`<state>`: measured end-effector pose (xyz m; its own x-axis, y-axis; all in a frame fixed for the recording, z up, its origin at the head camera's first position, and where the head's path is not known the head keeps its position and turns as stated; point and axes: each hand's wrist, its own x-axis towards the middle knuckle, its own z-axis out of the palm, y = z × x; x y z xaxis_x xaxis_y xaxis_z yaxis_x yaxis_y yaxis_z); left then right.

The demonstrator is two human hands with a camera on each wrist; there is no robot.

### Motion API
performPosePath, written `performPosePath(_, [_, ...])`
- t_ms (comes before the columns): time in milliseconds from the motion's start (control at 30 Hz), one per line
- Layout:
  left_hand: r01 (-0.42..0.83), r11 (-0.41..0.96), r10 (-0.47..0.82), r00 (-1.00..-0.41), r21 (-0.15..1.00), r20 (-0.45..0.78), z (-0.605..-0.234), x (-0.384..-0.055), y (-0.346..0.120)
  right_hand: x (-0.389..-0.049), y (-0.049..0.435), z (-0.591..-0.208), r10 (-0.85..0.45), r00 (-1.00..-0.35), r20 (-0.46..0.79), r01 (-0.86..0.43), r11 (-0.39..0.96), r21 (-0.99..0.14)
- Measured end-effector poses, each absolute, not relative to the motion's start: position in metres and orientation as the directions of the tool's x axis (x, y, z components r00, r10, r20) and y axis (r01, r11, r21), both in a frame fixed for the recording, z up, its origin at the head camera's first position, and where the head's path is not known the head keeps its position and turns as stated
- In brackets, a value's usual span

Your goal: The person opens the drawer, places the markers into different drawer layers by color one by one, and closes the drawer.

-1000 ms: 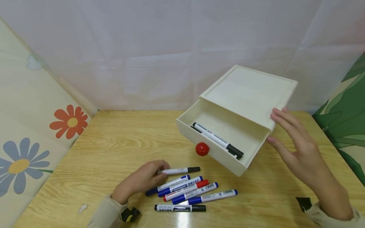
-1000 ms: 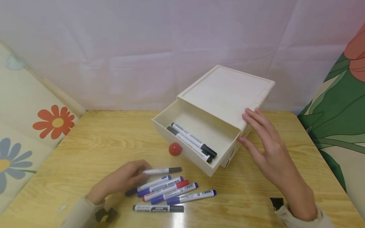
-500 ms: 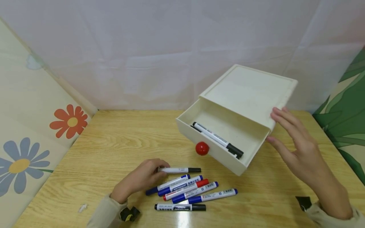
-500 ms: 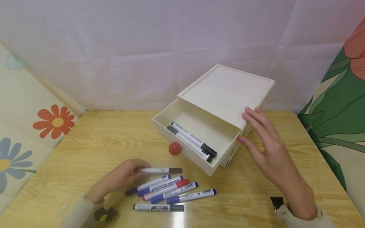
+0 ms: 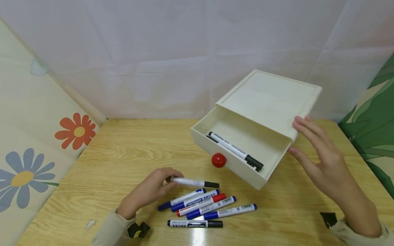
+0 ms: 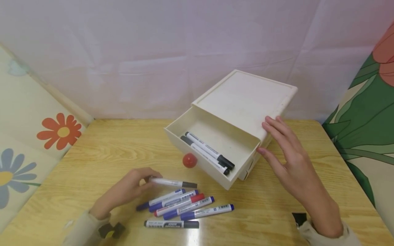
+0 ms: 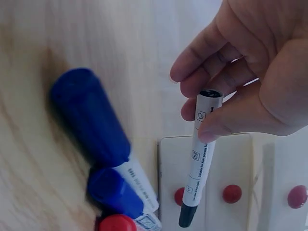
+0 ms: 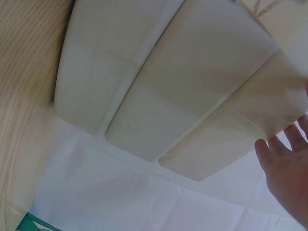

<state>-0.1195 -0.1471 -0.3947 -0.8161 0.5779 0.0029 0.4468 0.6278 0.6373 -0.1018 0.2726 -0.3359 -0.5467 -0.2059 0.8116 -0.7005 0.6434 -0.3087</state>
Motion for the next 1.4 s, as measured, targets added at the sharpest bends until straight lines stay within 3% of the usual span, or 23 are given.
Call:
performPosePath(800, [0.561, 0.525, 0.611, -0.772, 0.641, 0.175, -0.369, -0.113, -0.146, -0.101, 0.272, -0.335, -0.207, -0.54, 0.816, -0.707, 0.638, -0.306])
performPosePath(1100, [0.552, 0.539, 0.582, -0.79, 0.636, 0.193, -0.36, -0.108, -0.147, -0.102, 0.273, -0.336, -0.211, -0.548, 0.809, -0.7, 0.645, -0.306])
performPosePath(1400, [0.59, 0.481, 0.577, -0.77, 0.648, 0.273, -0.35, -0.106, -0.145, -0.102, 0.273, -0.336, -0.21, -0.554, 0.806, -0.696, 0.647, -0.31])
